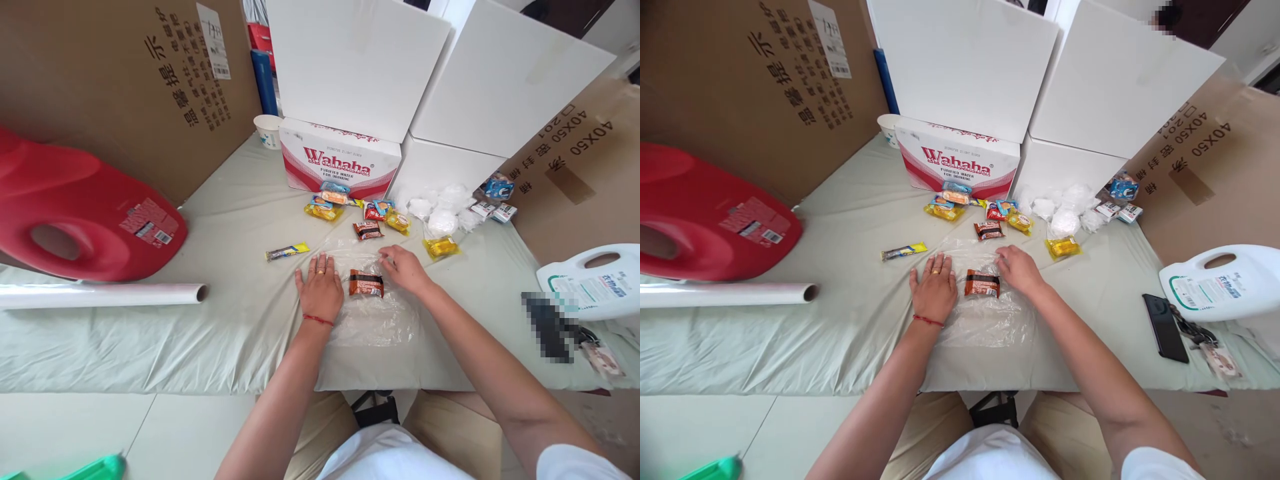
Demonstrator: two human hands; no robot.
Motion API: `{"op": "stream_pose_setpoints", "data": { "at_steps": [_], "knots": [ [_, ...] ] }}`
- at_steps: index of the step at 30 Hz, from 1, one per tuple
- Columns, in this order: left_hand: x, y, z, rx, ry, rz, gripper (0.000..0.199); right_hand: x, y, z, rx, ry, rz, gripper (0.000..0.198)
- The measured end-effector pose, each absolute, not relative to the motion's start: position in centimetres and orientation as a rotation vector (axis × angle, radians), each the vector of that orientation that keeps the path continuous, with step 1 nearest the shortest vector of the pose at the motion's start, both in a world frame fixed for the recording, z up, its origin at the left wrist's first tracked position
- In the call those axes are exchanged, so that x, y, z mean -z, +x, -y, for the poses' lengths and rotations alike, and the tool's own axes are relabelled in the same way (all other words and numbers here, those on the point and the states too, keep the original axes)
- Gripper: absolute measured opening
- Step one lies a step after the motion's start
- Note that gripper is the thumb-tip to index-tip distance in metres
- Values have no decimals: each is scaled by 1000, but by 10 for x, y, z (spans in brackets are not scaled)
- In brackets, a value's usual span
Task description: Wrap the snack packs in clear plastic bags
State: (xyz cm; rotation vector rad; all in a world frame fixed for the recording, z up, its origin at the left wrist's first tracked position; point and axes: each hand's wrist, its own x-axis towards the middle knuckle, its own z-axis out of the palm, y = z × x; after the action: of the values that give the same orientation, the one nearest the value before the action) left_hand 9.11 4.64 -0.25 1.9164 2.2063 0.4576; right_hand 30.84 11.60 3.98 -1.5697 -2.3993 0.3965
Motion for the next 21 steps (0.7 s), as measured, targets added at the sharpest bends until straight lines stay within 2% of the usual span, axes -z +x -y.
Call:
{"op": "stream_pose_setpoints", "data": {
  "at_steps": [4, 6, 9, 11, 15, 18, 21],
  "knots": [
    [3, 91, -47, -484, 1919, -2211, 55, -45, 302, -178, -147, -1571, 2530, 40],
    [2, 91, -47, -477, 1914, -2218, 55, -45, 293, -204, -180, -1499, 2625, 45],
    [1, 91, -46, -458, 1915, -2226, 55, -44, 280, -231, -322, -1561, 2706, 61],
    [1, 91, -46, -447, 1921, -2228, 55, -45, 275, -240, -399, -1619, 2709, 63],
    [3, 90, -46, -442, 1914, -2216, 56, -53, 278, -234, -383, -1647, 2571, 51],
    [3, 89, -47, -461, 1905, -2206, 56, -62, 285, -207, -292, -1569, 2288, 55],
    [3, 89, -47, -469, 1899, -2202, 56, -68, 292, -164, -408, -1417, 2185, 55]
  ]
}}
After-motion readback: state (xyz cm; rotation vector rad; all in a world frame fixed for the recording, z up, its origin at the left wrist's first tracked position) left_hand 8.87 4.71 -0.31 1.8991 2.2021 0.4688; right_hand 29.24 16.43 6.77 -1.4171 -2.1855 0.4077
